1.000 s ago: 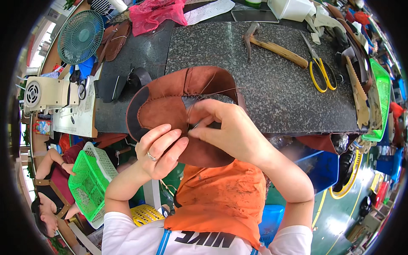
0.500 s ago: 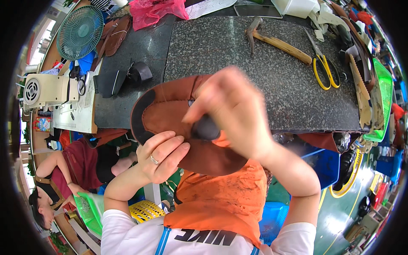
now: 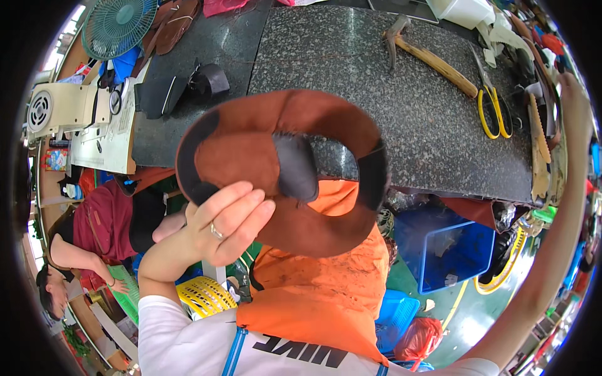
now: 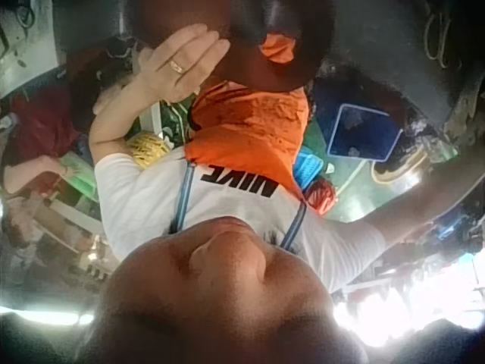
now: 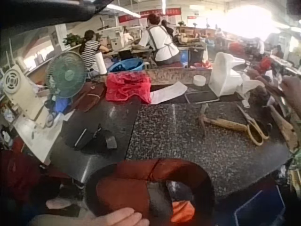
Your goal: Stitching a leather component of a shoe upper by hand using a needle and thread.
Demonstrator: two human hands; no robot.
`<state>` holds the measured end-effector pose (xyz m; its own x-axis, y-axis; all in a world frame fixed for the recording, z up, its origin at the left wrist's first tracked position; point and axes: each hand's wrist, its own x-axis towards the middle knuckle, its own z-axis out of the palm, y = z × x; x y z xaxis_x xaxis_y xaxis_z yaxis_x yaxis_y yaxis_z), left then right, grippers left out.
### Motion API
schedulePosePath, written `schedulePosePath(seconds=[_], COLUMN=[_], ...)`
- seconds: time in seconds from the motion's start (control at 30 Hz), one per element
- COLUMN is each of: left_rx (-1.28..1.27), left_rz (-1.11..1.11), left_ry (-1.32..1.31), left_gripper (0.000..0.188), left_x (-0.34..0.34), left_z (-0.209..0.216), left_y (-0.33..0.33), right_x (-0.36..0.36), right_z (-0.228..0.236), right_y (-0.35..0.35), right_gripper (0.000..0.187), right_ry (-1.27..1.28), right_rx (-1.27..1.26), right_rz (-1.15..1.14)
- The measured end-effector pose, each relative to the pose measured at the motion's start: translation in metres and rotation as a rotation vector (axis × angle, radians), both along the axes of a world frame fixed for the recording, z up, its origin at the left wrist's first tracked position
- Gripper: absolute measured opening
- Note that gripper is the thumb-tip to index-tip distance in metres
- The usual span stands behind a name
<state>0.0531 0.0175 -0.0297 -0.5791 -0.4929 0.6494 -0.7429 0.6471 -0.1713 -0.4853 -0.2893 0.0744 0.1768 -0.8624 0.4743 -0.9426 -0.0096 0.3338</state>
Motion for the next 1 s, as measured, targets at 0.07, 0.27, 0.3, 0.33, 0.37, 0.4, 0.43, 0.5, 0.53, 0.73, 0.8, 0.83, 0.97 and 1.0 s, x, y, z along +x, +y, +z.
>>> schedulePosePath(seconds=[0.07,0.27,0.3,0.33,0.37,0.4,0.43,0.5,0.53,0.73,0.8,0.83,0.97,1.0], left_rx=[-0.027,0.047,0.055,0.064,0.07,0.08,0.088,0.092,0.091,0.126,0.168,0.209,0.426,0.504], left_rz=[-0.012,-0.012,-0.027,-0.039,-0.041,-0.048,-0.055,-0.054,-0.054,-0.061,-0.079,-0.095,-0.094,-0.058], left_ry=[0.03,0.064,0.075,0.086,0.083,0.084,0.086,0.078,0.071,0.066,0.048,0.03,0.102,0.189], left_gripper=[0.02,0.016,0.015,0.015,0.015,0.015,0.016,0.016,0.017,0.019,0.022,0.027,0.033,0.029], left_x=[-0.005,-0.007,-0.009,-0.011,-0.012,-0.013,-0.013,-0.013,-0.013,-0.013,-0.015,-0.016,-0.023,-0.023], left_z=[-0.002,-0.01,-0.007,-0.005,-0.004,-0.003,-0.003,-0.001,0.0,0.003,0.009,0.013,0.033,0.031], left_y=[-0.008,0.008,0.007,0.007,0.007,0.008,0.009,0.01,0.01,0.012,0.011,0.009,-0.006,-0.011], right_x=[0.083,0.271,0.281,0.29,0.295,0.3,0.303,0.307,0.308,0.307,0.309,0.31,0.319,0.321], right_z=[-0.026,-0.066,-0.073,-0.079,-0.084,-0.089,-0.092,-0.097,-0.098,-0.088,-0.081,-0.079,-0.088,-0.094], right_y=[0.051,0.201,0.207,0.211,0.212,0.212,0.212,0.213,0.214,0.207,0.205,0.203,0.186,0.183], right_gripper=[0.028,0.024,0.021,0.019,0.019,0.02,0.022,0.024,0.027,0.016,0.014,0.013,0.011,0.011], right_ry=[-0.403,-0.708,-0.772,-0.836,-0.843,-0.787,-0.73,-0.767,-0.801,-0.621,-0.575,-0.528,-0.642,-0.629], right_rx=[0.304,0.601,0.629,0.655,0.657,0.599,0.541,0.543,0.541,0.598,0.611,0.624,0.984,0.977], right_rz=[0.14,1.214,1.292,1.374,1.37,1.364,1.357,1.363,1.37,1.421,1.442,1.466,1.533,1.539])
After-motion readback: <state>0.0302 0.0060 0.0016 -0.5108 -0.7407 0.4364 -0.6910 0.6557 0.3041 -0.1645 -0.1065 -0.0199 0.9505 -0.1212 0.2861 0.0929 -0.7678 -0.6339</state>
